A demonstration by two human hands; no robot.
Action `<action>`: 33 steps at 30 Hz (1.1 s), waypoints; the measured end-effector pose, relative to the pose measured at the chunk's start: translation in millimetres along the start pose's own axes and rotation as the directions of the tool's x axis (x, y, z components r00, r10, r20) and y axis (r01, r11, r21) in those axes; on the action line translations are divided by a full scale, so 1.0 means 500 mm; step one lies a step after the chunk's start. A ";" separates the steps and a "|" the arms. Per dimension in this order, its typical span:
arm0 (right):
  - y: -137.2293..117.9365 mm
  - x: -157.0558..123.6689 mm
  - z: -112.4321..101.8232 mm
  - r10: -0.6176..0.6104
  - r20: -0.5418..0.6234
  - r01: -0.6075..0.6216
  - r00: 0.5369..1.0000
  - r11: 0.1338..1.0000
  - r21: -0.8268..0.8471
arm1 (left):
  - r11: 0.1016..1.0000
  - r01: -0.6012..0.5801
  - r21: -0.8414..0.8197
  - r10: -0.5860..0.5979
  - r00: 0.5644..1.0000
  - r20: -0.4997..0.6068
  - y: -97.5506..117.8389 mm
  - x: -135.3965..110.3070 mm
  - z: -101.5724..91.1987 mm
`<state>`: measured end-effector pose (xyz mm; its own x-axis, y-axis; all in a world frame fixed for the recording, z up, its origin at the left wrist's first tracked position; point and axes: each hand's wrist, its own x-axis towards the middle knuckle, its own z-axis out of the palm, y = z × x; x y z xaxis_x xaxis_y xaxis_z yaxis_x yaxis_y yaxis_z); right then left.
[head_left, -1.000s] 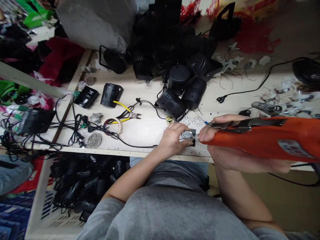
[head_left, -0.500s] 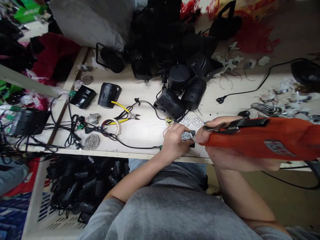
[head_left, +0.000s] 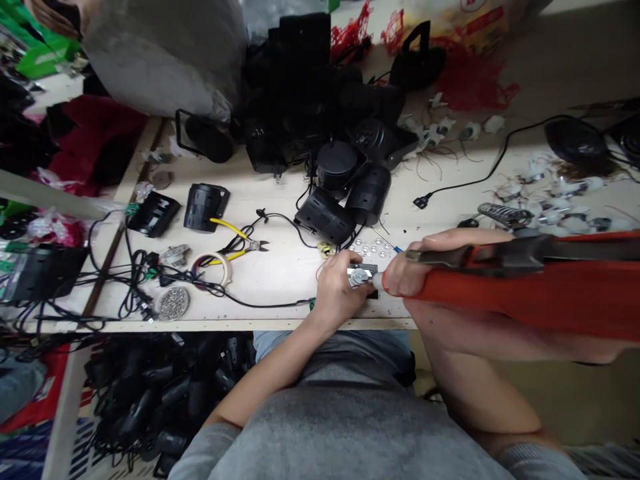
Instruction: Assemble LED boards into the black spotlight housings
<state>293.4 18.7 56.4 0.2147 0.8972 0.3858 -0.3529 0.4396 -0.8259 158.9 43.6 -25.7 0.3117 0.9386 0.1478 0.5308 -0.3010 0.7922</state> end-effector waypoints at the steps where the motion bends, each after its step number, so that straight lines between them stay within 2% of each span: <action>1: 0.003 0.006 0.008 0.004 0.012 -0.004 1.000 1.000 0.003 | 1.000 -0.010 0.014 0.010 1.000 -0.008 -0.001 -0.002 0.000; 6: 0.051 0.025 0.024 0.068 0.163 -0.090 0.984 0.988 0.128 | 1.000 -0.017 0.016 0.017 0.999 -0.027 -0.006 -0.008 0.000; 12: 0.086 0.009 0.008 0.127 0.164 -0.149 0.978 0.981 0.128 | 0.999 0.042 -0.007 -0.042 0.999 0.005 -0.004 -0.005 -0.003; 16: 0.090 0.007 0.009 0.150 0.106 -0.162 0.983 0.981 0.109 | 0.998 0.057 -0.032 -0.057 0.998 0.000 -0.009 -0.004 0.000; 21: 0.085 0.021 0.025 0.258 0.106 -0.260 0.960 0.965 0.013 | 0.993 0.092 -0.073 -0.093 0.996 -0.004 -0.015 -0.006 0.004; 28: 0.069 0.040 0.053 0.250 0.215 -0.253 0.944 0.967 -0.016 | 0.990 0.093 -0.110 -0.093 0.996 0.005 -0.011 -0.005 0.003; 33: 0.067 0.047 0.064 0.224 0.198 -0.226 0.954 0.974 -0.013 | 0.994 0.054 -0.092 -0.049 0.998 0.048 -0.007 0.003 -0.006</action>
<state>257.4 55.9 51.0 -0.0540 0.9628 0.2646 -0.3799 0.2253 -0.8972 155.0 46.4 -26.3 0.3229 0.9431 0.0795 0.4722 -0.2334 0.8500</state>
